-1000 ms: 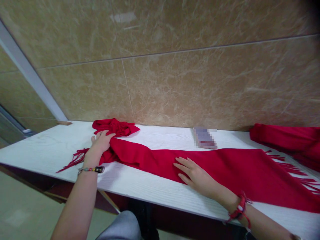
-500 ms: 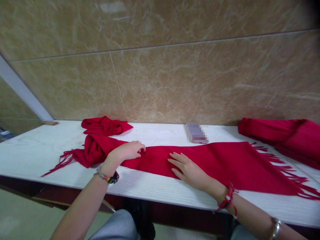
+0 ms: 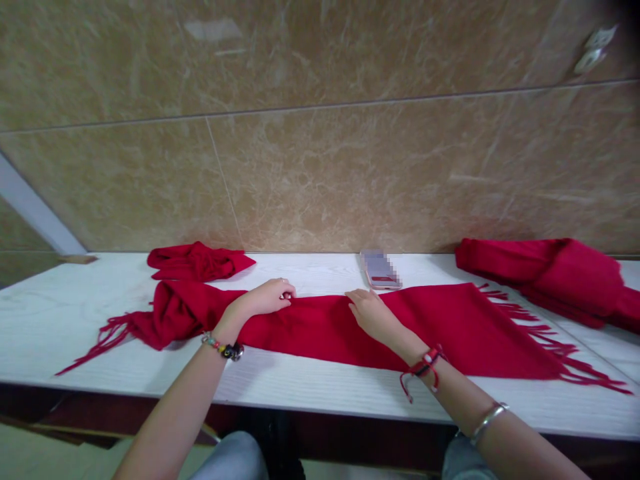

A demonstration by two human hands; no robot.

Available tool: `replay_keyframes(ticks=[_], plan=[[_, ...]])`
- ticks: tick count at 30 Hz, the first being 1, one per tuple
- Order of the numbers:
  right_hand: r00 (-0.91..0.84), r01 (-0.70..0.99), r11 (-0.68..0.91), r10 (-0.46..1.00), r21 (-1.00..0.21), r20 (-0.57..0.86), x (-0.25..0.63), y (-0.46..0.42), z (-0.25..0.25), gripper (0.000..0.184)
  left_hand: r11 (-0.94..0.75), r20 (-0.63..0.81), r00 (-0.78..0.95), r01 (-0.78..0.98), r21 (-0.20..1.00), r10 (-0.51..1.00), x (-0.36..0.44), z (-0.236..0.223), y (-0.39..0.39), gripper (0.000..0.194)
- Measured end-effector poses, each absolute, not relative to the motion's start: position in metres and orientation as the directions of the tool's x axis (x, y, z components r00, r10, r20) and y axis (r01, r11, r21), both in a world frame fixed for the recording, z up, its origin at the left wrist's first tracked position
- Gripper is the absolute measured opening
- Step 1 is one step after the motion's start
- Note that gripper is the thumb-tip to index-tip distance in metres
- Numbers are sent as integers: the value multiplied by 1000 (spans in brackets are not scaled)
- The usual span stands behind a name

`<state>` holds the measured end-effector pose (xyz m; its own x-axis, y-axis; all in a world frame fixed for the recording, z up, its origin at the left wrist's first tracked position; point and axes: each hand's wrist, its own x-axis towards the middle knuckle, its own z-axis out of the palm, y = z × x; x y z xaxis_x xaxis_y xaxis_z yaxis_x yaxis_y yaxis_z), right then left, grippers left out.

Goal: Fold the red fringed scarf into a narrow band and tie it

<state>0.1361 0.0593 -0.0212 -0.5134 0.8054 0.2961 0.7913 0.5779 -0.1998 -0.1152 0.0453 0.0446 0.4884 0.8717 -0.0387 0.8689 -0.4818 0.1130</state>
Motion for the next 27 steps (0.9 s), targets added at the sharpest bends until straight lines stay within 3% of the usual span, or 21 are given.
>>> replay_keyframes(ticks=[4,7,10,16,19,23,27], plan=[[-516,827,556,808,-79,285,136,54,-23,44,-457,-64,472,874,166,879,-114,58,33,23],[-490,847,530,808,-41,327,138,54,-21,36,-412,-151,431,900,146,889,-113,60,28,29],[-450,861,505,815,-65,365,140,56,-18,26,-396,-117,407,912,106,906,-110,61,29,30],[-421,852,504,819,-138,391,143,55,-14,23,-258,27,257,965,54,966,-105,59,37,33],[-419,832,525,806,-179,418,145,53,-12,23,-261,-5,261,965,30,965,-101,58,37,32],[-403,811,540,794,-225,455,147,52,-12,22,-332,-102,345,935,121,933,-95,58,36,22],[-367,801,526,809,-286,460,148,56,-18,24,-366,-43,373,923,119,927,-89,56,42,24]])
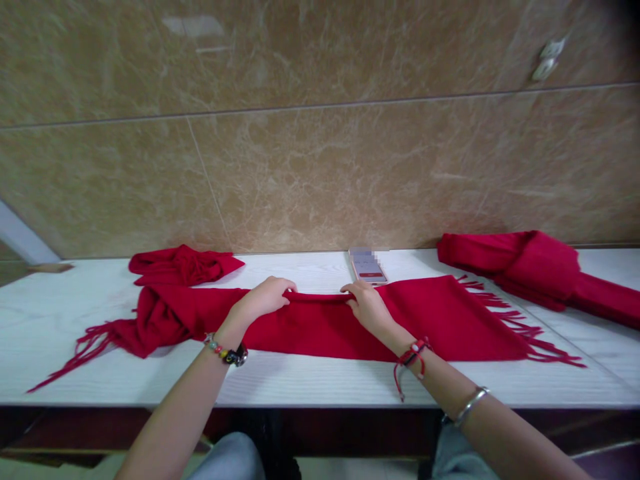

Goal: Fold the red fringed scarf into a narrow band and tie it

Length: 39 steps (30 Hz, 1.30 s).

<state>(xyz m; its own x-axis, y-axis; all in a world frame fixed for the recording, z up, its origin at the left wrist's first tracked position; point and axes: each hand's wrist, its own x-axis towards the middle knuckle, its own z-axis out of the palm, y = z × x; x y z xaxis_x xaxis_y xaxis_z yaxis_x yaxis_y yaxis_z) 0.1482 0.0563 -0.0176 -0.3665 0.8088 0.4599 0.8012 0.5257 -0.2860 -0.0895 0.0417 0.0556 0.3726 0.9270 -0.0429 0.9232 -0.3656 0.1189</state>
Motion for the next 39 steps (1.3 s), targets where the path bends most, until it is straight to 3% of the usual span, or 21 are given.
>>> replay_keyframes(ticks=[4,8,12,18,23,29,39], plan=[[-415,788,560,790,-255,451,154,64,-24,26,-338,8,339,939,67,941,-87,50,47,31],[-456,810,554,801,-192,387,162,67,-25,29,-335,6,335,940,62,942,-82,48,47,25],[-380,816,499,843,-292,379,163,67,-22,22,-388,10,392,906,169,920,-74,48,46,18],[-278,815,435,873,-383,400,163,70,-23,16,-372,86,363,913,169,928,-69,44,56,23],[-280,801,448,867,-397,413,162,70,-27,23,-340,67,333,925,173,941,-68,42,59,29],[-316,790,481,851,-381,418,158,68,-29,19,-401,11,410,886,234,912,-61,39,54,17],[-234,771,476,829,-422,507,160,66,-25,14,-323,122,301,909,263,946,-54,39,59,26]])
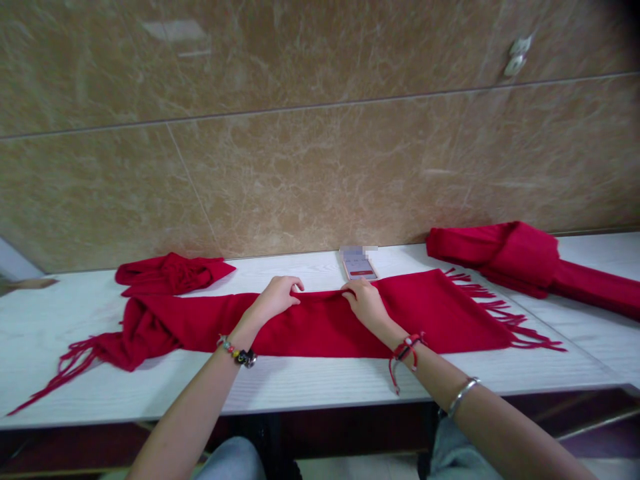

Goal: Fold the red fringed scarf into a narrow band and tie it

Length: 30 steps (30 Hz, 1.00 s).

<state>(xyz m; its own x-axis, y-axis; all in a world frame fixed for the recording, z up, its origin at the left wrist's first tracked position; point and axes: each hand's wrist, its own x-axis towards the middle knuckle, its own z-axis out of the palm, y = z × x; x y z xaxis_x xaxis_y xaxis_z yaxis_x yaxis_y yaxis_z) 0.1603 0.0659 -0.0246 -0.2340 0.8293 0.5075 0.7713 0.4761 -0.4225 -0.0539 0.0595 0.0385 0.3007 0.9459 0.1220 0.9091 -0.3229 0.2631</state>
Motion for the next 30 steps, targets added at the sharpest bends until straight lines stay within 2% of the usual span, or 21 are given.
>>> replay_keyframes(ticks=[4,6,9,12,15,18,25,30], plan=[[-162,743,504,773,-439,613,159,64,-29,10,-341,154,307,883,323,939,-56,35,64,18],[-168,758,525,732,-389,661,157,57,-28,17,-326,115,305,866,378,945,-59,30,67,22],[-327,773,593,677,-225,659,153,36,-24,29,-303,52,309,866,397,950,-67,22,74,20],[-521,729,671,671,-134,528,153,13,-26,33,-286,52,290,868,405,956,-72,17,80,17],[-597,697,700,686,-156,415,158,-2,-33,36,-269,74,262,869,416,962,-74,14,86,20],[-615,690,705,691,-164,380,164,-6,-37,38,-258,64,255,870,420,965,-77,12,91,22],[-584,689,699,692,-192,423,164,-6,-30,34,-300,-185,406,854,425,895,-70,29,106,29],[-567,693,698,682,-179,463,163,-7,-29,28,-330,-286,477,837,437,831,-33,42,123,28]])
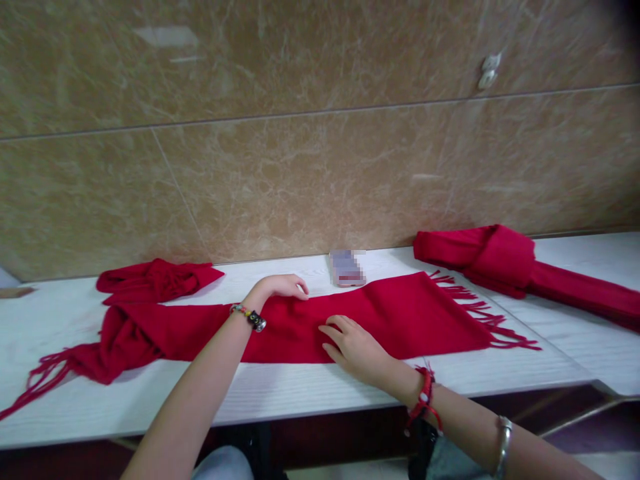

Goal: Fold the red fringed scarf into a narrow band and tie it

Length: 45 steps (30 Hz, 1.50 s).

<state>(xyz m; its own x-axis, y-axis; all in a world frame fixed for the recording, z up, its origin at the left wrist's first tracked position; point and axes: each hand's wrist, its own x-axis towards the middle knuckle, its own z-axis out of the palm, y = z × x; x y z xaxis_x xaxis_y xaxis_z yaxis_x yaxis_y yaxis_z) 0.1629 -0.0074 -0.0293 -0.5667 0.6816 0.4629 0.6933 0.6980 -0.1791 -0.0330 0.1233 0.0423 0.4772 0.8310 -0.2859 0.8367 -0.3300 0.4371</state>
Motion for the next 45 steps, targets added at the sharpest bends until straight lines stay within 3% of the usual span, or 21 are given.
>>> replay_keyframes(ticks=[4,14,20,27,31,35,45], plan=[[-565,694,696,685,-185,460,163,-8,-29,27,-315,-307,487,825,469,818,-14,38,130,35],[-577,694,697,687,-178,442,164,-9,-25,29,-298,-150,487,720,627,860,-20,22,118,28],[-585,688,703,685,-182,435,165,-10,-25,30,-290,-149,476,723,627,867,-17,19,116,30],[-592,686,706,681,-174,431,165,-10,-24,30,-336,24,405,722,604,914,-13,21,114,32],[-585,692,702,684,-172,436,165,-10,-25,31,-322,-17,431,698,639,902,-14,22,111,20],[-588,696,702,677,-149,443,165,-9,-28,31,-285,-73,436,698,657,897,-16,21,110,20],[-587,707,691,694,-153,417,164,-9,-28,31,-311,64,345,730,609,936,-9,16,117,28]])
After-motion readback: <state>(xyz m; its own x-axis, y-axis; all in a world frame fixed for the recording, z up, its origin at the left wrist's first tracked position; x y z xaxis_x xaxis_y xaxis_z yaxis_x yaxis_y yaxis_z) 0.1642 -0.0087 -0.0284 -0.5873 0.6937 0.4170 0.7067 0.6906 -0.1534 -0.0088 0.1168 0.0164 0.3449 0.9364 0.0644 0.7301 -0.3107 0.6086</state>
